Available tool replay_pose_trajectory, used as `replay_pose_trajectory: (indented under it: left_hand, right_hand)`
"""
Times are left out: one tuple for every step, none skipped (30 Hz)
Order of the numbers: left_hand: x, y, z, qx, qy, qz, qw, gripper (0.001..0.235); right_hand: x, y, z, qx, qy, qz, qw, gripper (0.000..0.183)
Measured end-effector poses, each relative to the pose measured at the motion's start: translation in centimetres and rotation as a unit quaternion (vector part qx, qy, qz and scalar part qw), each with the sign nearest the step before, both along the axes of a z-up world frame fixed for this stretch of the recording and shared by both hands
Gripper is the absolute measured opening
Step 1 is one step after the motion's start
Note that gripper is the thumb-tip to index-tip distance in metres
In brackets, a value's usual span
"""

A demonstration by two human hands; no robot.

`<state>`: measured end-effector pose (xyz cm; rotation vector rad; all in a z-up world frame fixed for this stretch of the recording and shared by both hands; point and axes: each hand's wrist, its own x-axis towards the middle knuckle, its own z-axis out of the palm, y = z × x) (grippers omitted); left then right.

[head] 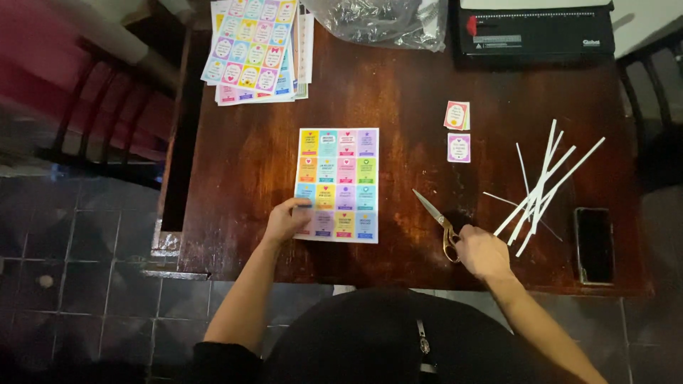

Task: The person uses scissors to cut individual stickers from printed sheets. They separate the stickers into small piles on the table and then pick up a new sheet to continue cutting.

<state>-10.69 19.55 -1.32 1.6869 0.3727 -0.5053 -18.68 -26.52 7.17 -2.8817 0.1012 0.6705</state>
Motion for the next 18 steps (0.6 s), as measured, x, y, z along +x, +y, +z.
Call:
replay_pose_trajectory:
  left_hand:
    - [0.1,0.3,-0.7,-0.001,0.001,-0.003,1.000,0.032]
    - [0.2,0.5,-1.4,0.044,-0.036,-0.052,0.997,0.033]
    - [0.5,0.7,-2.1,0.089,-0.076,-0.101,0.988,0.034]
    - [0.8,0.8,-2.8,0.087,-0.077,-0.104,0.988,0.034]
    - [1.0,1.0,-3.5,0.021,-0.077,-0.102,0.992,0.029]
    - [1.2,1.2,-4.2,-0.046,-0.076,-0.100,0.991,0.026]
    - [1.6,0.7,-3.7,-0.047,-0.076,-0.103,0.991,0.026]
    - [1.9,0.3,-3.3,0.000,-0.043,-0.106,0.993,0.028]
    - [2.1,-0.2,-2.9,0.047,-0.007,-0.110,0.993,0.031]
    - [2.2,-0.5,-3.5,0.045,-0.007,-0.114,0.992,0.031]
    - [2.4,-0.5,-4.1,-0.038,-0.049,-0.114,0.991,0.034]
    - [2.6,-0.5,-4.6,-0.122,-0.089,-0.115,0.982,0.037]
    - [2.6,-0.8,-4.6,-0.121,-0.088,-0.117,0.982,0.037]
    - [2.5,-1.0,-4.6,-0.166,-0.062,-0.076,0.981,0.033]
    - [2.4,-1.2,-4.7,-0.209,-0.035,-0.034,0.977,0.029]
    - [2.4,-1.4,-5.1,-0.209,-0.033,-0.035,0.977,0.029]
    - [2.5,-1.5,-5.5,-0.139,-0.058,-0.044,0.988,0.030]
    - [2.6,-1.7,-5.9,-0.068,-0.084,-0.052,0.993,0.030]
  right_hand:
    - [-0.7,-0.1,-1.2,-0.001,0.001,-0.003,1.000,0.021]
    - [-1.5,-0.3,-2.3,-0.016,-0.026,0.024,0.999,0.024]
    - [-2.0,-0.4,-3.4,-0.031,-0.055,0.050,0.997,0.028]
    - [-2.3,-0.3,-4.2,-0.032,-0.055,0.047,0.997,0.028]
    - [-2.5,-0.2,-5.1,-0.036,-0.097,0.052,0.993,0.028]
    - [-2.7,-0.1,-5.9,-0.041,-0.139,0.058,0.988,0.029]
    - [-2.4,0.3,-5.7,-0.042,-0.139,0.055,0.988,0.029]
    - [-2.0,0.7,-5.6,-0.048,-0.108,0.025,0.993,0.030]
    - [-1.9,0.9,-5.4,-0.054,-0.075,-0.005,0.996,0.031]
    - [-1.6,1.1,-4.6,-0.056,-0.074,-0.009,0.996,0.031]
    - [-1.3,1.6,-4.0,-0.048,-0.037,-0.032,0.998,0.031]
    - [-0.9,2.0,-3.3,-0.040,0.000,-0.054,0.998,0.032]
    - [-1.1,1.6,-3.6,-0.040,0.000,-0.057,0.998,0.032]
    - [-1.3,1.3,-4.0,0.006,0.014,-0.077,0.997,0.031]
    - [-1.5,1.0,-4.3,0.050,0.029,-0.097,0.994,0.031]
    - [-2.0,0.3,-5.6,0.051,0.031,-0.098,0.993,0.031]
    - [-2.4,-0.5,-6.9,0.161,0.072,-0.142,0.974,0.027]
    - [-2.8,-1.2,-8.1,0.269,0.112,-0.183,0.939,0.025]
